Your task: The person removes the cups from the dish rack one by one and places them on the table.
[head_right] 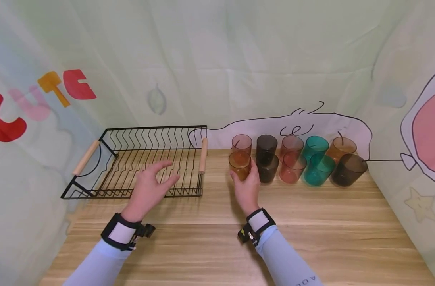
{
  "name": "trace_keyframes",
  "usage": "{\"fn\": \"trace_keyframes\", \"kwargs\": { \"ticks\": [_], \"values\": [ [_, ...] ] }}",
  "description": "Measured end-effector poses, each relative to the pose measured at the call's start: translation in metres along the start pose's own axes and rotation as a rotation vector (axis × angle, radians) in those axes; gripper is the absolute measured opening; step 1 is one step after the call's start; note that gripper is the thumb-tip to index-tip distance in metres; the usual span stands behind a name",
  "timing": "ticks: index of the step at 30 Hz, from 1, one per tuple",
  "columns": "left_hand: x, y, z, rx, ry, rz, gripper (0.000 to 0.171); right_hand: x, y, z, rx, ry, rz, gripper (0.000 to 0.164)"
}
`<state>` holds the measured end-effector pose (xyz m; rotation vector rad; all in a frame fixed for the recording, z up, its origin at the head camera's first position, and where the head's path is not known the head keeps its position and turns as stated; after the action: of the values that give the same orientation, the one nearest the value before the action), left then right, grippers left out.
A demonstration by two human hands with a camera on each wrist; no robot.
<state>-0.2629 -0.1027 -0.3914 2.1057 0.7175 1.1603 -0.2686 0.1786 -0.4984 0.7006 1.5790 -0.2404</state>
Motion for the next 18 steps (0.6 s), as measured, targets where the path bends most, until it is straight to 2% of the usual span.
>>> {"fn": "trace_keyframes", "kwargs": {
  "ticks": [8, 18],
  "values": [
    [0.0048, -0.001, 0.0028, -0.014, 0.003, 0.011, 0.047, 0.0, 0.0013, -0.0011, 0.019, -0.013, 0.079, 0.08],
    [0.0075, 0.0071, 0.005, -0.025, 0.016, 0.048, 0.047, 0.0015, 0.0031, 0.005, -0.003, 0.006, 0.05, 0.085]
  ]
}}
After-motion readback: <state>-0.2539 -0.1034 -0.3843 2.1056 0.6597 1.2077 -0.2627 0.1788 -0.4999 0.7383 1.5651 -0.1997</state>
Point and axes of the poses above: each hand's wrist, its own z-axis away from the middle knuckle, its own y-axis out of the back of the hand, x = y × z, the point moved 5 cm from there along -z, towards the middle knuckle, and after that the axes turned 5 degrees about -y, right-handed, at the moved point
